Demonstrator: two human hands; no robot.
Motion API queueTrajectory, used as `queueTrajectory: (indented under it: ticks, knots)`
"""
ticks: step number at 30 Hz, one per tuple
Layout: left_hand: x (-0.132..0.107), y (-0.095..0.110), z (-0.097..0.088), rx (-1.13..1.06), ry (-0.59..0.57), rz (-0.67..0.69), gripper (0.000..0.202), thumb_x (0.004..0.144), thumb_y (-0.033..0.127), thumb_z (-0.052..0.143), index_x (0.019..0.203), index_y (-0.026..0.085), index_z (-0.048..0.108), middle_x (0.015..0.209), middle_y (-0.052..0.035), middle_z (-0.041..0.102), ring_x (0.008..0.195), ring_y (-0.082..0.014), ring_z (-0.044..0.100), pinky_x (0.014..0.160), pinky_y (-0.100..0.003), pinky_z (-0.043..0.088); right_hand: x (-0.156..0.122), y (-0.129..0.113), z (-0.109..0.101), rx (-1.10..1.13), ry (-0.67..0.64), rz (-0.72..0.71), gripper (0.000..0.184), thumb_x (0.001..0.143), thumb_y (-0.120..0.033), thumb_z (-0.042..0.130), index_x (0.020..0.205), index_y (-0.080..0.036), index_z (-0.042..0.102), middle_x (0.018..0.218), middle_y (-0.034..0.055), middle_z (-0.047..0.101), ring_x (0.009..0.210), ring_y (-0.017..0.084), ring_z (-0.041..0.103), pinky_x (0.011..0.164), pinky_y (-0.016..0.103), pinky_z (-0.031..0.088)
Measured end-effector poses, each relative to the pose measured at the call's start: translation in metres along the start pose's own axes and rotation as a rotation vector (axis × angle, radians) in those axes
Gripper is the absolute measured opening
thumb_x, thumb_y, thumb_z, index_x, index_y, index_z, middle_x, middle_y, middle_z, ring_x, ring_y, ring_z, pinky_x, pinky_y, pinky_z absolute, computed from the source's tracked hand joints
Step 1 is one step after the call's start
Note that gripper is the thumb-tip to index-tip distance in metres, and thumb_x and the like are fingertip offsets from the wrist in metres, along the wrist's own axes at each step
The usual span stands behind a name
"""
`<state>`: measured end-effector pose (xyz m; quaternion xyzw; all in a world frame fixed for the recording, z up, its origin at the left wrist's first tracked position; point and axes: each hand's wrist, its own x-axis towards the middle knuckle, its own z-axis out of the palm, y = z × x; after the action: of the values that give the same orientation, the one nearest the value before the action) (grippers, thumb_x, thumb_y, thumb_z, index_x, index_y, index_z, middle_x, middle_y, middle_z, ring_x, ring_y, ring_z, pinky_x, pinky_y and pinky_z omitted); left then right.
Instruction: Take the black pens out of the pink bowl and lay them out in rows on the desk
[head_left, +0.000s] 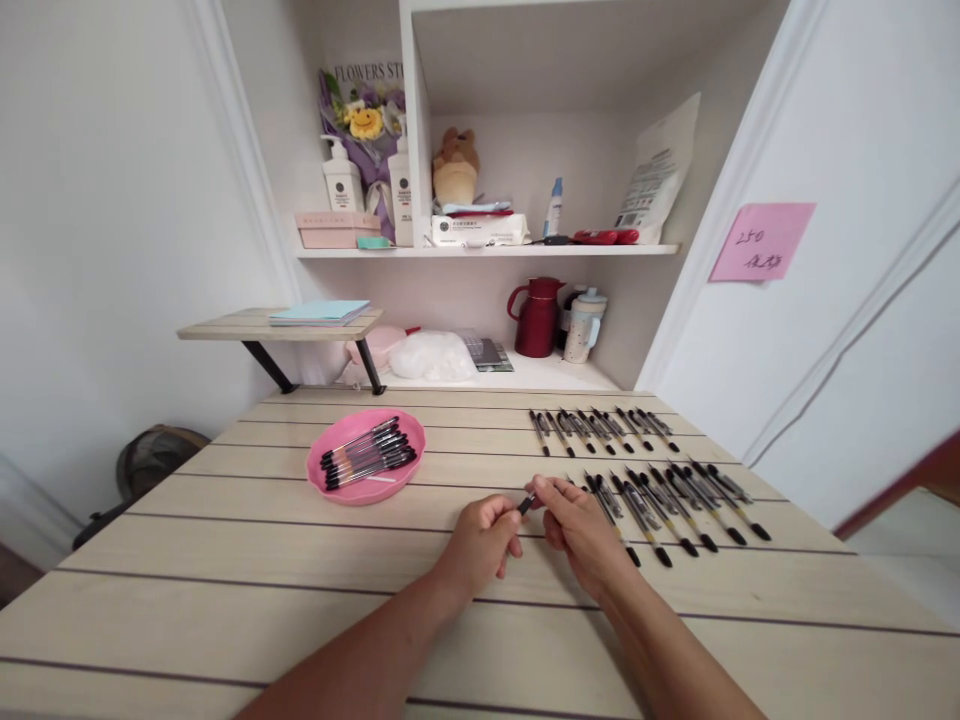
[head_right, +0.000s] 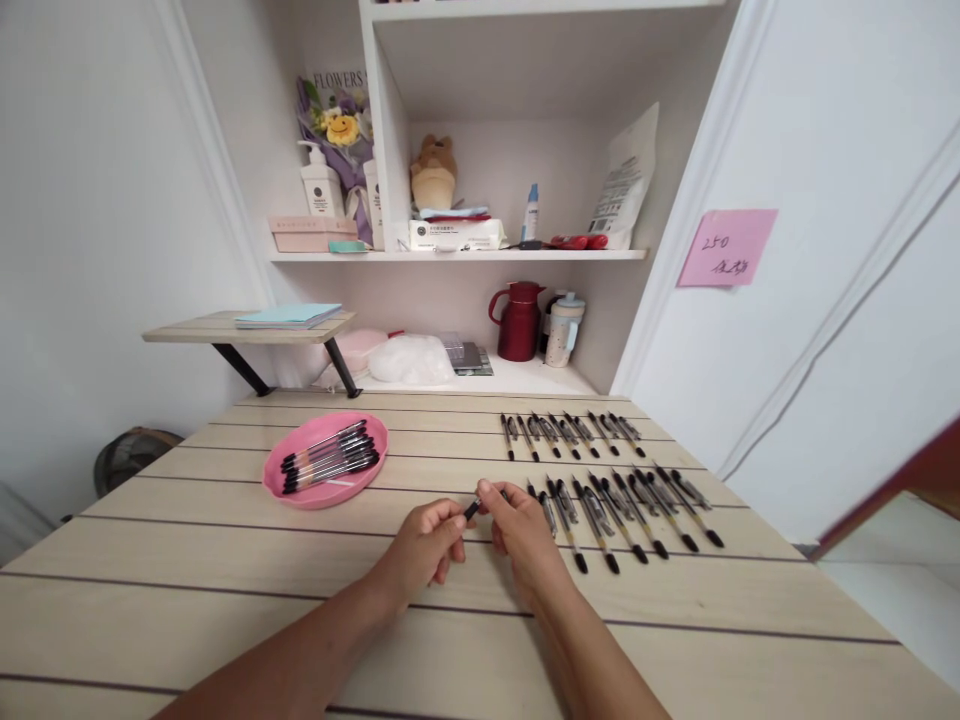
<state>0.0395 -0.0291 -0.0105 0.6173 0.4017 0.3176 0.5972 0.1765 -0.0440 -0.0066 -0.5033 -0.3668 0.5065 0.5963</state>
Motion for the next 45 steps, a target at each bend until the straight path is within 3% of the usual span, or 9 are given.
queueTrajectory:
  ticks: [3, 7, 13, 18, 22, 27, 33, 39, 45]
  knots:
    - [0.001, -0.002, 0.000, 0.004, 0.002, 0.006, 0.024, 0.076, 0.035, 0.044, 0.078, 0.014, 0.054, 0.051, 0.0049, 0.052, 0.029, -0.0021, 0.035, 0.032, -0.016, 0.022, 0.000, 0.001, -0.001, -0.031, 0.002, -0.006, 0.035, 0.055, -0.046, 0.070, 0.059, -0.015, 0.056, 0.036, -0.0072, 0.039, 0.033, 0.003, 0.025, 0.034, 0.020, 0.016]
    - [0.002, -0.004, -0.001, 0.008, -0.002, 0.010, 0.026, 0.076, 0.036, 0.043, 0.079, 0.013, 0.055, 0.050, 0.0048, 0.051, 0.029, -0.0024, 0.035, 0.032, -0.016, 0.023, 0.000, 0.000, -0.002, 0.053, -0.027, -0.001, 0.038, 0.056, -0.047, 0.070, 0.074, -0.015, 0.061, 0.047, -0.0049, 0.049, 0.033, 0.003, 0.026, 0.034, 0.020, 0.016]
    - [0.002, -0.004, -0.002, 0.021, -0.010, 0.012, 0.025, 0.076, 0.034, 0.043, 0.082, 0.013, 0.056, 0.051, 0.0043, 0.052, 0.030, -0.0029, 0.035, 0.032, -0.016, 0.023, 0.003, 0.002, -0.005, -0.051, 0.012, 0.015, 0.035, 0.056, -0.046, 0.070, 0.057, -0.015, 0.054, 0.036, -0.0076, 0.038, 0.033, 0.003, 0.023, 0.035, 0.021, 0.015]
    - [0.001, -0.003, -0.002, 0.014, 0.008, 0.006, 0.026, 0.076, 0.036, 0.044, 0.082, 0.013, 0.057, 0.048, 0.0052, 0.050, 0.029, -0.0024, 0.033, 0.032, -0.016, 0.023, 0.003, 0.002, -0.005, -0.014, -0.005, 0.020, 0.037, 0.057, -0.049, 0.068, 0.062, -0.015, 0.056, 0.048, -0.0031, 0.051, 0.033, 0.003, 0.025, 0.035, 0.021, 0.014]
    - [0.002, -0.005, -0.001, 0.030, 0.008, 0.001, 0.024, 0.076, 0.036, 0.046, 0.078, 0.014, 0.055, 0.048, 0.0055, 0.050, 0.029, -0.0023, 0.033, 0.032, -0.016, 0.022, 0.003, 0.004, -0.004, -0.083, 0.003, 0.008, 0.035, 0.054, -0.047, 0.070, 0.056, -0.015, 0.054, 0.041, -0.0053, 0.045, 0.035, 0.003, 0.025, 0.036, 0.021, 0.015]
    - [0.002, -0.004, -0.002, -0.028, -0.045, -0.048, 0.029, 0.078, 0.037, 0.041, 0.079, 0.012, 0.056, 0.045, 0.0050, 0.049, 0.028, -0.0029, 0.032, 0.032, -0.017, 0.020, 0.001, 0.002, -0.003, -0.008, -0.004, -0.033, 0.031, 0.052, -0.041, 0.073, 0.061, -0.014, 0.059, 0.038, -0.0079, 0.039, 0.036, 0.003, 0.025, 0.038, 0.021, 0.018]
    - [0.002, -0.004, -0.003, -0.042, -0.056, -0.057, 0.028, 0.078, 0.036, 0.040, 0.080, 0.012, 0.055, 0.045, 0.0048, 0.050, 0.028, -0.0029, 0.031, 0.032, -0.017, 0.020, -0.003, -0.006, -0.002, 0.120, -0.066, 0.003, 0.033, 0.057, -0.038, 0.071, 0.080, -0.015, 0.063, 0.064, -0.0007, 0.058, 0.037, 0.002, 0.030, 0.036, 0.019, 0.017]
    - [0.003, -0.005, -0.003, -0.047, -0.061, -0.049, 0.027, 0.078, 0.035, 0.040, 0.080, 0.012, 0.055, 0.045, 0.0047, 0.049, 0.028, -0.0032, 0.031, 0.032, -0.018, 0.018, -0.001, -0.002, -0.002, 0.042, -0.037, 0.044, 0.031, 0.058, -0.040, 0.071, 0.069, -0.013, 0.060, 0.048, -0.0043, 0.050, 0.032, 0.001, 0.025, 0.034, 0.019, 0.013]
    - [0.001, -0.002, -0.003, -0.028, -0.058, -0.077, 0.029, 0.076, 0.037, 0.042, 0.083, 0.012, 0.055, 0.048, 0.0045, 0.050, 0.029, -0.0025, 0.033, 0.033, -0.017, 0.020, 0.007, -0.002, -0.008, 0.186, 0.179, -0.106, 0.035, 0.054, -0.038, 0.073, 0.079, -0.015, 0.062, 0.060, -0.0024, 0.055, 0.036, 0.001, 0.032, 0.033, 0.018, 0.017]
